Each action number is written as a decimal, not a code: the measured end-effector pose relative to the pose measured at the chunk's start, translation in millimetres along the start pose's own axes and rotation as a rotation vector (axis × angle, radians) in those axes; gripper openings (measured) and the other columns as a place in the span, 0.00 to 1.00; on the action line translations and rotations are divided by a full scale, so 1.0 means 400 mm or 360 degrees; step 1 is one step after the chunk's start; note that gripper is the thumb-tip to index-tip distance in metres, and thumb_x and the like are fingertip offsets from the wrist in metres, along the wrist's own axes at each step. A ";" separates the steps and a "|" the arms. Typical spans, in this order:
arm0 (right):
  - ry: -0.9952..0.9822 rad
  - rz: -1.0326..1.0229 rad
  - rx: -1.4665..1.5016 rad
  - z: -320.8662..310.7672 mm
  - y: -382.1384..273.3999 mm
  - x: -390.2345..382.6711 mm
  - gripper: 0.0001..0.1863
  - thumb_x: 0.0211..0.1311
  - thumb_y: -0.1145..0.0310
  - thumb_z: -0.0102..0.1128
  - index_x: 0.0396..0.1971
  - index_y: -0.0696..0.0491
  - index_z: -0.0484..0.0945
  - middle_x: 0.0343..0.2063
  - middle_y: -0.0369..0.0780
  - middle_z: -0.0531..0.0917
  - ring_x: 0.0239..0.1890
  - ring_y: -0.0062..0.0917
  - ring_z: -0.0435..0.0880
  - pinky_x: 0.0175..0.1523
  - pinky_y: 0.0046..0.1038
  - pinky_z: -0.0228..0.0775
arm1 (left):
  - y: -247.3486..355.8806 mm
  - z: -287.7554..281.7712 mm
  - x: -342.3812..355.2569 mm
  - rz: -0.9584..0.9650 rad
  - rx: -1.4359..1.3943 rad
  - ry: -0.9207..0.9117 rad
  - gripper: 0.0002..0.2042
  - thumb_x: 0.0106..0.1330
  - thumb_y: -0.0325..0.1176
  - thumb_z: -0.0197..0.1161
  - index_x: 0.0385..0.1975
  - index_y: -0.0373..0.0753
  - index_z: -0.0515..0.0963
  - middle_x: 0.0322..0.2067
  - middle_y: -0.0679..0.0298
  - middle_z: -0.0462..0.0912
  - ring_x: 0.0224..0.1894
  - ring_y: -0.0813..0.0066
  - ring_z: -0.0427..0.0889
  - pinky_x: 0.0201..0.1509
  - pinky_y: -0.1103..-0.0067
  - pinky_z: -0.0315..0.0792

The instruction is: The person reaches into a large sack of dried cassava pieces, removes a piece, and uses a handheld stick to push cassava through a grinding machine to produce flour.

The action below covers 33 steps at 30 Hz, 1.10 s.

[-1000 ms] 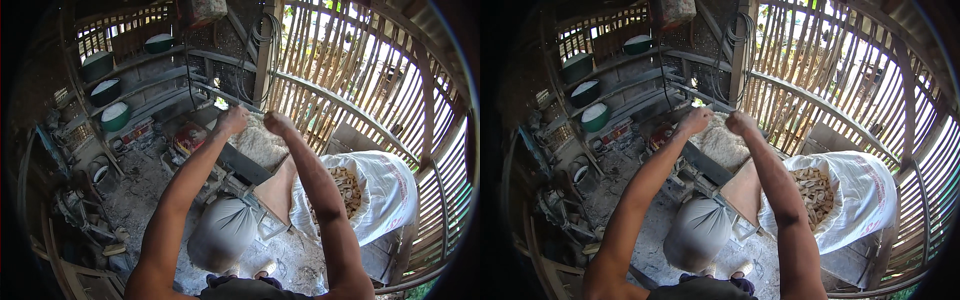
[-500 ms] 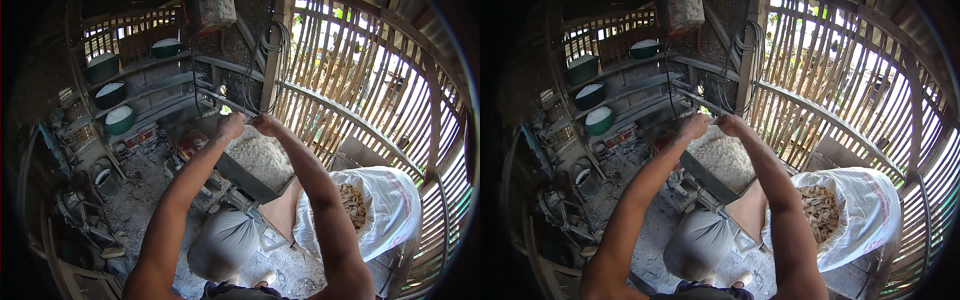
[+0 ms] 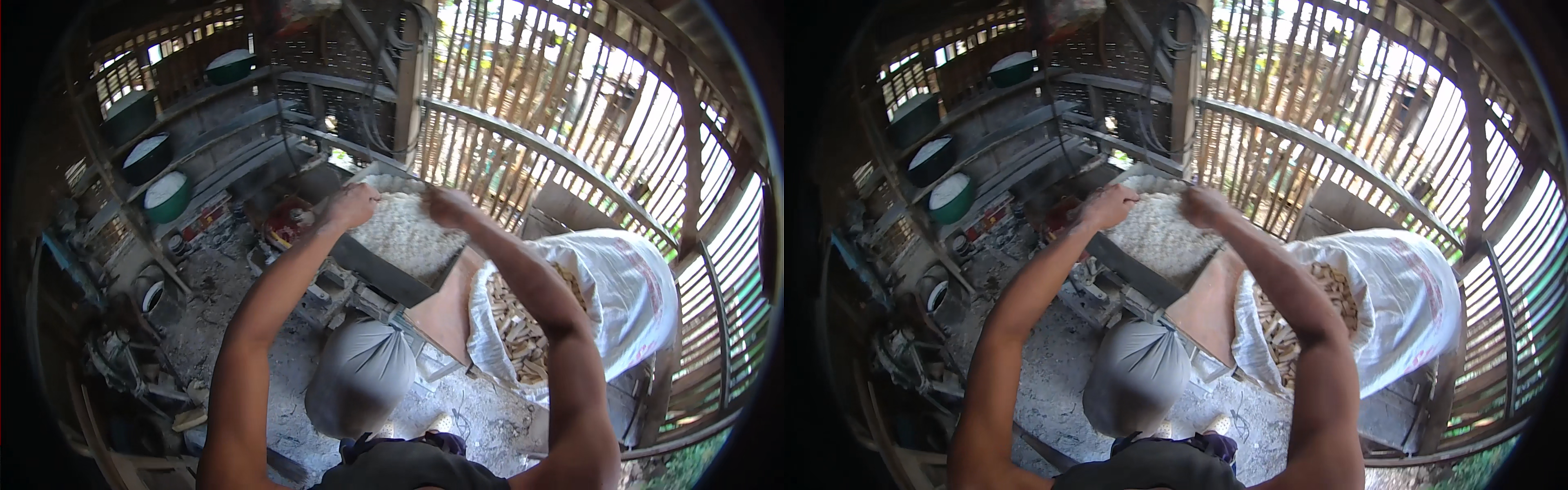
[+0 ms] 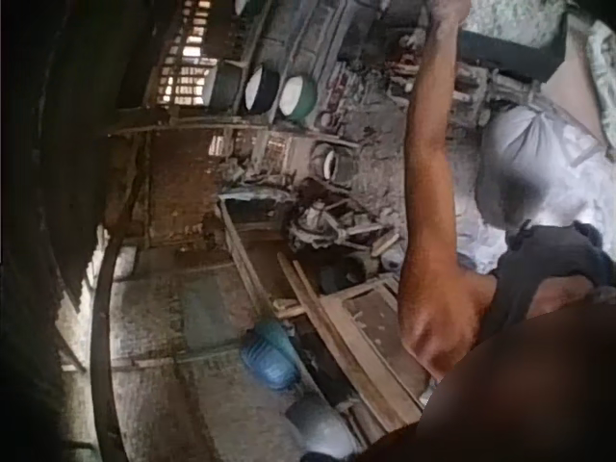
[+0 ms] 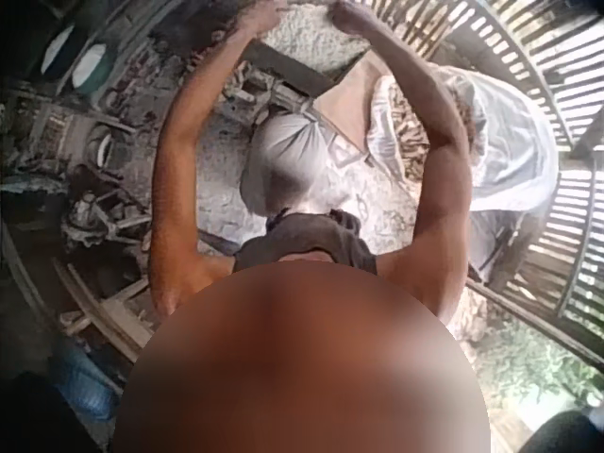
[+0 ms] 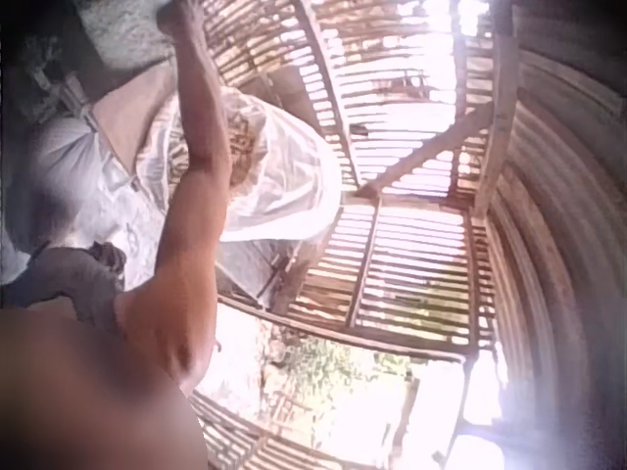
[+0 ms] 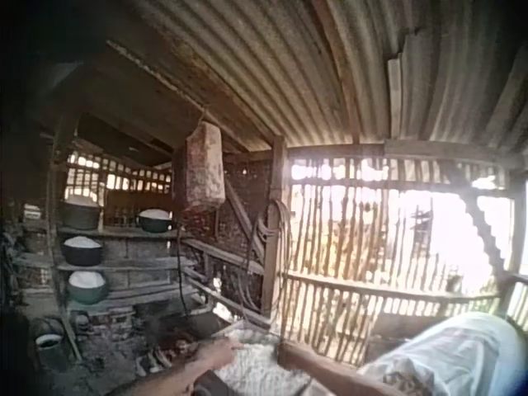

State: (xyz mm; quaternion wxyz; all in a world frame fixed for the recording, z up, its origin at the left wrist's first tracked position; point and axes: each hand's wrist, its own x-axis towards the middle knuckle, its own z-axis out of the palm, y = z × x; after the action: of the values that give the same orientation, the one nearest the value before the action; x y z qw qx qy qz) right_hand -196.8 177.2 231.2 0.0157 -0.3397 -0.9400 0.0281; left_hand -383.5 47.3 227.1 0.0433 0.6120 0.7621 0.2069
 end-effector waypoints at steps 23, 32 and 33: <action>0.0821 -0.0022 0.0587 -0.183 -0.115 -0.141 0.08 0.52 0.69 0.61 0.29 0.45 0.89 0.32 0.42 0.87 0.36 0.35 0.87 0.48 0.34 0.77 | 0.088 -0.075 -0.010 0.0268 -0.0451 0.0676 0.11 0.60 0.40 0.63 0.28 0.37 0.83 0.30 0.53 0.85 0.36 0.55 0.85 0.44 0.66 0.76; 0.1123 -0.0739 0.1224 -0.044 -0.137 -0.032 0.30 0.74 0.44 0.31 0.57 0.51 0.74 0.57 0.50 0.75 0.63 0.41 0.72 0.64 0.37 0.63 | 0.234 -0.071 0.040 -0.0383 -0.2531 0.0220 0.42 0.66 0.70 0.40 0.63 0.33 0.64 0.52 0.47 0.75 0.44 0.52 0.78 0.48 0.55 0.74; 0.0899 -0.0366 0.1159 -0.070 -0.127 -0.048 0.30 0.74 0.44 0.32 0.56 0.51 0.74 0.55 0.50 0.77 0.60 0.41 0.74 0.62 0.37 0.65 | 0.232 -0.091 0.003 -0.0445 -0.2613 0.0221 0.43 0.66 0.69 0.42 0.64 0.32 0.61 0.52 0.45 0.74 0.49 0.49 0.77 0.52 0.53 0.72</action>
State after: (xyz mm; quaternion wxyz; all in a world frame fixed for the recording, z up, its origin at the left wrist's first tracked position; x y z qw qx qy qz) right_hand -213.2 127.2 262.2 0.3919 -0.2001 -0.8594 0.2604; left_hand -310.6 54.3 294.6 0.4537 0.2716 0.4389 0.7264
